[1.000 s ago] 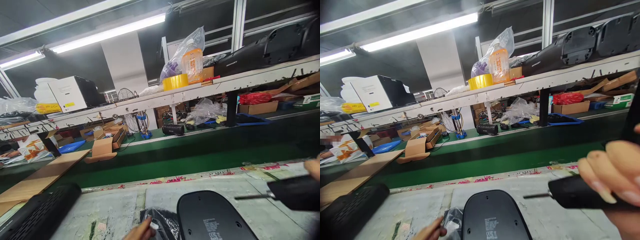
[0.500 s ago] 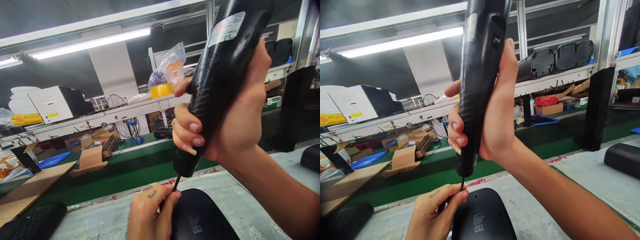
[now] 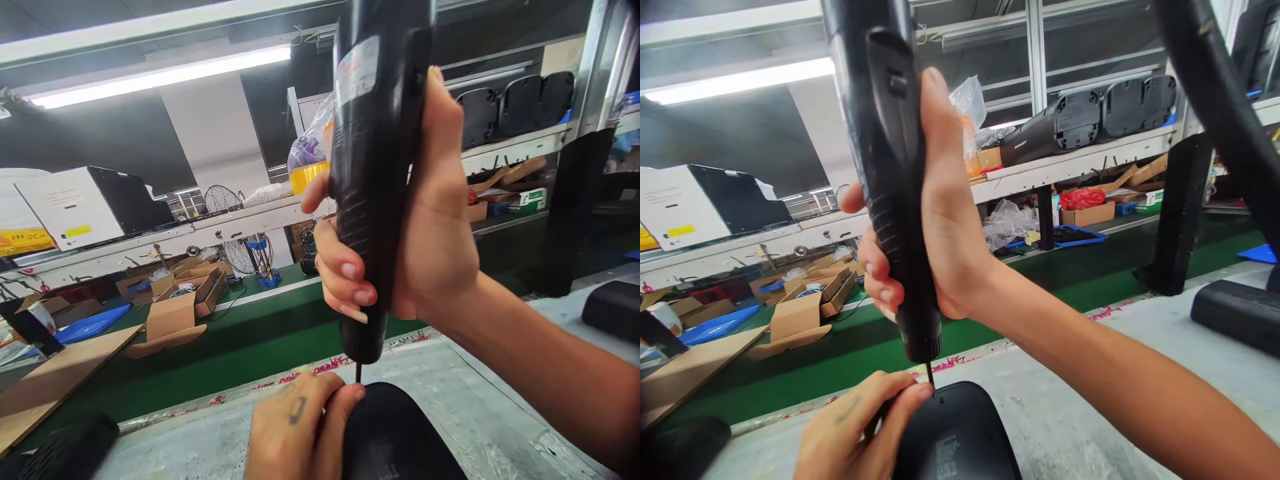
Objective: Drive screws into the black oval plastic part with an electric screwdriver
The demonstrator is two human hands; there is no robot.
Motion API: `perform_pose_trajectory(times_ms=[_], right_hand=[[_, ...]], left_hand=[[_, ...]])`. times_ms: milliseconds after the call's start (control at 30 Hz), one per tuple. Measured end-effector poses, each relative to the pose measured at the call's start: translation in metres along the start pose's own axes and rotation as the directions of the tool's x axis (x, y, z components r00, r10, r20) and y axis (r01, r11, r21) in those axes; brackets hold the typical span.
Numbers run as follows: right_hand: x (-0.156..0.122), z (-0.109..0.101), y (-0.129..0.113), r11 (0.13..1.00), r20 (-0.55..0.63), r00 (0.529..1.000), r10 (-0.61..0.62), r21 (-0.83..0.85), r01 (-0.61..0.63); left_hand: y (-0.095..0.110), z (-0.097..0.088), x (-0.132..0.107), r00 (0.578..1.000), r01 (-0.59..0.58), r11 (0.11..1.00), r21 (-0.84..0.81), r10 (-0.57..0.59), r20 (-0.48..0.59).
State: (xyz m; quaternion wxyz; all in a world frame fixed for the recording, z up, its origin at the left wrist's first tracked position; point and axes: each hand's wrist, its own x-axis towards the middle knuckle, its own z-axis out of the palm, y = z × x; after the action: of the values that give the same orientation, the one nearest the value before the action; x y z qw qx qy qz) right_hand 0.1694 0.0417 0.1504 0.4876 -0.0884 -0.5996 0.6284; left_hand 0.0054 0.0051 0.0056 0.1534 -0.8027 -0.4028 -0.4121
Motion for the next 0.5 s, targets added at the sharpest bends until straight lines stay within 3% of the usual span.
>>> perform_pose_trajectory(times_ms=[67,267,500], right_hand=[[-0.002,-0.002,0.004,1.000,0.012,1.000,0.011,-0.022,-0.011],[-0.005,-0.005,0.009,0.998,-0.008,0.998,0.057,-0.007,-0.057],[0.004,0.001,0.009,0.995,0.009,0.995,0.097,0.009,-0.098]], left_hand=[[0.000,-0.006,0.001,0.998,0.042,0.999,-0.027,-0.044,-0.055],[-0.020,-0.015,-0.010,0.976,0.193,0.977,-0.094,-0.201,-0.088],[-0.026,-0.013,-0.014,0.976,0.180,0.959,-0.219,-0.203,-0.083]])
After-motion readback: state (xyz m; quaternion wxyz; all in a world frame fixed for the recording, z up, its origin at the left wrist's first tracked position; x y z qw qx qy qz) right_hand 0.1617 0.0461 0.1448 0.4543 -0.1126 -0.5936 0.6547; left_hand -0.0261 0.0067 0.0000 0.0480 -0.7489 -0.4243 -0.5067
